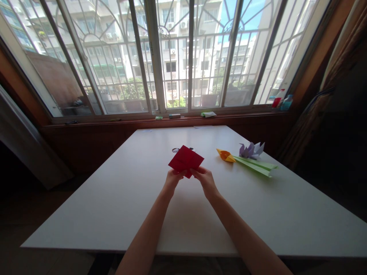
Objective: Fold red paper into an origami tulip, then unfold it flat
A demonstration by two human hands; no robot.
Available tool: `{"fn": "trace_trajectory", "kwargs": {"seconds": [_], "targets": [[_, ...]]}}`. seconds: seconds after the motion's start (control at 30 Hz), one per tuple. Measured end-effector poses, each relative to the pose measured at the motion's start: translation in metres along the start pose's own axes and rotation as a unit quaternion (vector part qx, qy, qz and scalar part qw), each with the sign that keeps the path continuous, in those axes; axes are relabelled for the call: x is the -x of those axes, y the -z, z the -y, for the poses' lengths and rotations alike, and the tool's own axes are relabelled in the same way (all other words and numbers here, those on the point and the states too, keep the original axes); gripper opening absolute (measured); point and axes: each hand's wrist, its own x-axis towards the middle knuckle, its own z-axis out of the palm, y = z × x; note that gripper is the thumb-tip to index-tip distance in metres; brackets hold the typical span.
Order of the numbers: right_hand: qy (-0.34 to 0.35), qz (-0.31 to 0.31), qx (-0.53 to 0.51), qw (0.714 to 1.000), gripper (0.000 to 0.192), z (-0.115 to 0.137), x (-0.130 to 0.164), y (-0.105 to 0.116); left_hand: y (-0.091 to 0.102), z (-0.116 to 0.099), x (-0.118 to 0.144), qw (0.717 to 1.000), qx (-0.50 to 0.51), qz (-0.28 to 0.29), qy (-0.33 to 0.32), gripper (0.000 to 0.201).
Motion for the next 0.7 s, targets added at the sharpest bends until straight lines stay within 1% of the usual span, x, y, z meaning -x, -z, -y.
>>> {"fn": "trace_trajectory", "kwargs": {"seconds": [0.07,0.13,0.27,0.3,0.33,0.43,0.5,0.63,0.7], "targets": [[0.006,0.004,0.012,1.0,0.031,-0.001,0.0,-0.002,0.0,-0.001,0.001,1.0,0.001,0.004,-0.006,0.028],[0.02,-0.009,0.029,0.999,0.035,-0.003,0.0,-0.003,0.0,-0.002,0.002,1.0,0.005,-0.004,-0.02,0.028],[0.069,-0.099,0.087,0.989,0.046,-0.004,0.0,-0.003,0.004,-0.002,0.004,0.997,-0.01,-0.066,-0.049,0.03],[0.072,-0.105,0.102,0.987,0.045,-0.003,0.001,-0.003,0.005,-0.002,0.004,0.995,-0.021,-0.074,-0.058,0.03],[0.072,-0.096,0.115,0.986,0.042,-0.002,0.001,-0.004,0.006,-0.001,0.004,0.994,-0.031,-0.077,-0.072,0.03],[0.067,-0.029,0.154,0.985,0.034,-0.001,0.001,-0.005,0.005,0.002,0.005,0.989,-0.056,-0.065,-0.119,0.029],[0.062,-0.002,0.183,0.981,0.031,-0.001,0.001,-0.006,0.004,0.004,0.006,0.986,-0.067,-0.067,-0.135,0.028],[0.063,0.001,0.219,0.974,0.025,-0.001,0.002,-0.007,0.002,0.007,0.006,0.983,-0.081,-0.086,-0.139,0.025],[0.07,-0.004,0.218,0.973,0.024,-0.001,0.003,-0.006,0.002,0.008,0.005,0.984,-0.091,-0.073,-0.135,0.024]]}}
